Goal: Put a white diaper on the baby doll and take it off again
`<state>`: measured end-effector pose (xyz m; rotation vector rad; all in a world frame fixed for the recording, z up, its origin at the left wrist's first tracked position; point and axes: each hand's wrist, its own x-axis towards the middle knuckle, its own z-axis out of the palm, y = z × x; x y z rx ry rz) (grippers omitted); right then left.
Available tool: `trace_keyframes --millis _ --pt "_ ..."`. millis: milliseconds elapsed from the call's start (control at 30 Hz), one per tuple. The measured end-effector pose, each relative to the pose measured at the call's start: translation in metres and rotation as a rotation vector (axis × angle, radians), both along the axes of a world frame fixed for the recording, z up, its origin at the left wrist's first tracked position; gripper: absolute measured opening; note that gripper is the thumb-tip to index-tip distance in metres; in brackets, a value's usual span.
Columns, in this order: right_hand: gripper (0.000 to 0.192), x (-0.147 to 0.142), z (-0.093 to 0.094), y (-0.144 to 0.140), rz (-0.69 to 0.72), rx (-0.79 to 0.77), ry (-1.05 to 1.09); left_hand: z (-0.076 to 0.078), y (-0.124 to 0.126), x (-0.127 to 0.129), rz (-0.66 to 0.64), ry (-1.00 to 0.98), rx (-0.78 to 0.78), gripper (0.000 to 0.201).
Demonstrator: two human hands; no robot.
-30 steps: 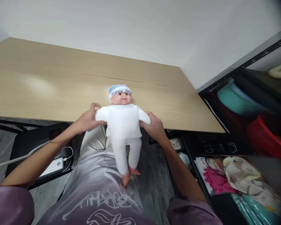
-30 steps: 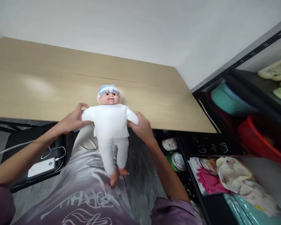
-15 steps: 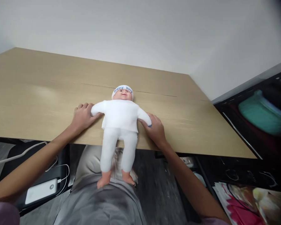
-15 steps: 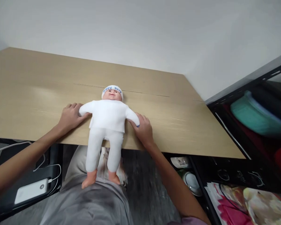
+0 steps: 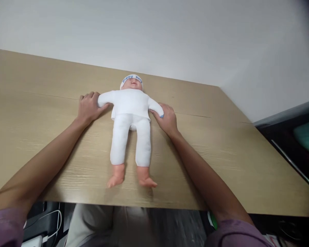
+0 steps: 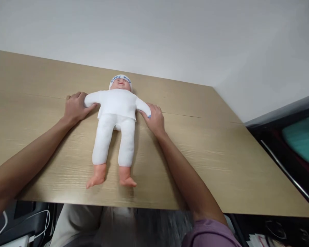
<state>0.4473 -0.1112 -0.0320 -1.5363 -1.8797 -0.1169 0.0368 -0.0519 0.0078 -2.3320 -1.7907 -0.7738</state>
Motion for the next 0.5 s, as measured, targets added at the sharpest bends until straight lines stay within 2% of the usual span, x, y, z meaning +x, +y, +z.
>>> trace_keyframes --millis 100,200,333,500 --pt "0.067 0.004 -0.002 0.034 -0.022 0.010 -0.010 0.000 0.035 0.007 0.020 -0.001 0.015 0.073" --pt "0.068 0.008 -0.005 0.052 -0.083 0.035 -0.024 -0.002 0.056 0.011 0.027 -0.020 0.018 0.074" --pt "0.069 0.017 -0.012 0.047 -0.152 0.055 -0.034 -0.007 0.053 0.005 -0.017 -0.041 0.013 0.073" --pt "0.062 0.030 -0.021 0.045 -0.158 0.016 0.004 -0.010 0.042 -0.007 -0.060 -0.067 -0.035 0.066"
